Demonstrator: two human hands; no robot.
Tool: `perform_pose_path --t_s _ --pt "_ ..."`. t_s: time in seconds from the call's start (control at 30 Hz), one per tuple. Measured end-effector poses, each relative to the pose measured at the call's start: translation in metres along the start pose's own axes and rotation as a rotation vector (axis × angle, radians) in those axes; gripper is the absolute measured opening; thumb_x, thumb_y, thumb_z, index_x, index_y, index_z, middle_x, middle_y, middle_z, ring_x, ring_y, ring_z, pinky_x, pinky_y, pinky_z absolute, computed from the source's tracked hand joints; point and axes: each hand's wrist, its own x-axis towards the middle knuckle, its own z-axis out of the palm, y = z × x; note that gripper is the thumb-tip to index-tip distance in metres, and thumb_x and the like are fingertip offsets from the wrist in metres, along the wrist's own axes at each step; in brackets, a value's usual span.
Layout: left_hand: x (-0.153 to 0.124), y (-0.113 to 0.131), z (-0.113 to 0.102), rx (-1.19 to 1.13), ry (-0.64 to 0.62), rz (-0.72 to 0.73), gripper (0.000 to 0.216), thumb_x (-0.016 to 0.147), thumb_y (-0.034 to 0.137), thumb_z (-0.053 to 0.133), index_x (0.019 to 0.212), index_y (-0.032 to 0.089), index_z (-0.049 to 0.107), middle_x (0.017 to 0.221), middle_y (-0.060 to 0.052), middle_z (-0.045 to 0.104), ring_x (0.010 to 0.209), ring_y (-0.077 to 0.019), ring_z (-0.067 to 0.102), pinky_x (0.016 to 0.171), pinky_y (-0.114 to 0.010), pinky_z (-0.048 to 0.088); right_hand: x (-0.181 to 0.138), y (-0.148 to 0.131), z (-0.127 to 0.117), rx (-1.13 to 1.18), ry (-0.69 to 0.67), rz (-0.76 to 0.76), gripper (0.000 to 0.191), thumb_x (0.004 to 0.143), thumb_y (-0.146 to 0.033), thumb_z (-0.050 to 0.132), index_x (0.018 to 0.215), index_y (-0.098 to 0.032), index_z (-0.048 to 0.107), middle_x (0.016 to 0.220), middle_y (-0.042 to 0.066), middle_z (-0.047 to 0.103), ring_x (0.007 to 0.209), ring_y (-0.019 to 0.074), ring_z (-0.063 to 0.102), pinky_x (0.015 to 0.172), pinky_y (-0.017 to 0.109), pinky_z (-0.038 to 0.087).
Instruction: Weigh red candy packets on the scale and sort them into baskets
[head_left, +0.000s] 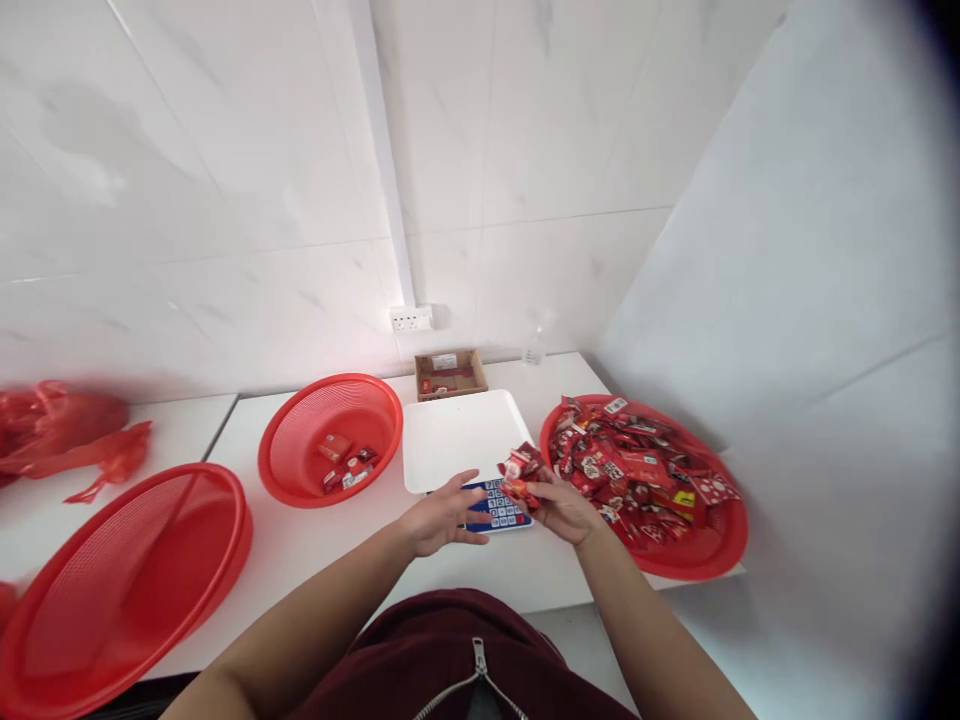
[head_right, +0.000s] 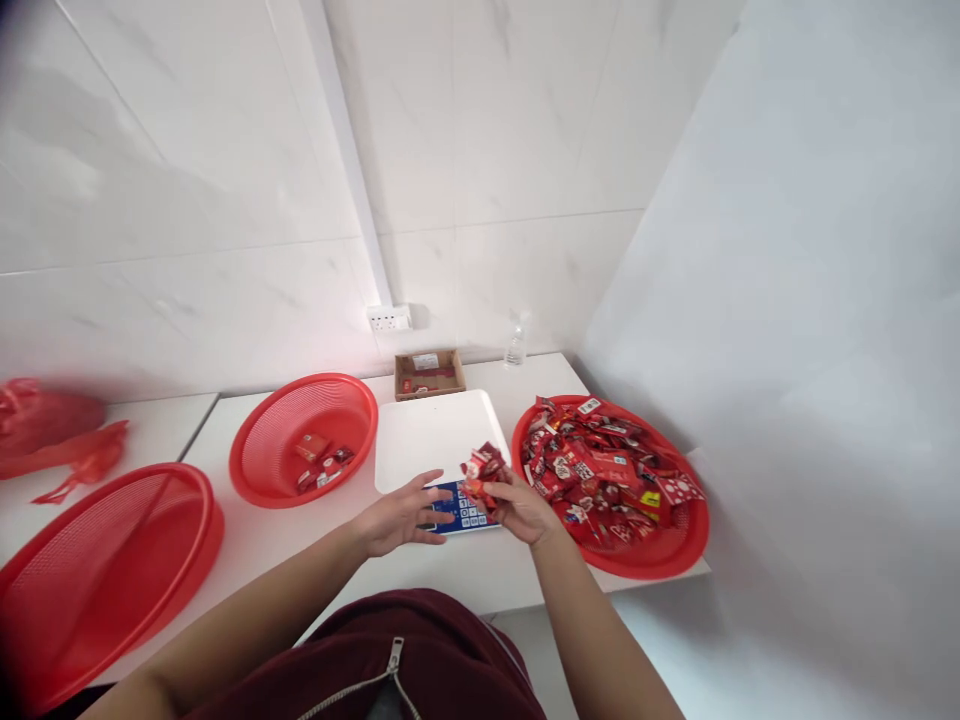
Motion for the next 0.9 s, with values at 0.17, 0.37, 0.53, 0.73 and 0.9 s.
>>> perform_pose_path --t_s 0.17,0.37,0.53,0.73,0.9 --pt "0.02 0.0 -0.007 -0.027 0.13 0.048 0.045 0.079 0.037 0.068 0.117 0.022 0.049 0.087 -0.004 0.064 0.067 -0.0134 0.064 0.072 -0.03 0.049 0.03 0.027 0.043 -0.067 -0.07 0.075 0.037 0.062 -0.019 0.078 0.096 -0.022 0.063 0.085 -0.001 0.07 0.071 0.0123 0.064 0.06 0.022 0.05" --pt "0.035 0.019 -0.025 -0.162 0.252 0.177 0.017 0.083 0.025 0.063 0.096 0.016 0.055 0.088 -0.006 0.064 0.073 -0.0116 0.061 0.073 -0.024 0.048 0.059 0.024 0.058 -0.047 -0.018 -0.001 0.035 0.068 -0.027 0.074 0.1 -0.023 0.06 0.099 0.003 0.068 0.088 0.0176 0.065 0.07 0.028 0.053" --pt "0.037 0.03 -0.033 -0.127 0.378 0.081 0.025 0.085 0.027 0.059 0.107 0.015 0.056 0.101 -0.01 0.062 0.078 -0.0144 0.062 0.081 -0.028 0.048 0.074 0.016 0.044 -0.142 0.194 -0.035 0.06 0.069 -0.034 0.072 0.123 -0.037 0.046 0.125 0.002 0.057 0.105 0.0189 0.058 0.078 0.034 0.054" --pt "0.011 0.061 -0.028 -0.073 0.371 0.18 0.032 0.082 0.026 0.062 0.112 0.017 0.055 0.121 -0.013 0.057 0.1 -0.0215 0.059 0.088 -0.036 0.048 0.066 0.027 0.005 -0.196 0.344 -0.073 0.076 0.065 -0.043 0.073 0.133 -0.036 0.039 0.131 0.006 0.051 0.122 0.0219 0.048 0.092 0.036 0.049" --pt "-0.056 0.119 -0.014 -0.002 0.41 0.604 0.022 0.083 0.022 0.059 0.104 0.017 0.063 0.113 -0.009 0.063 0.109 -0.0229 0.057 0.091 -0.034 0.047 0.035 0.036 -0.02 -0.168 0.365 -0.109 0.053 0.063 -0.038 0.077 0.111 -0.03 0.057 0.112 0.005 0.061 0.106 0.0223 0.059 0.088 0.036 0.051"
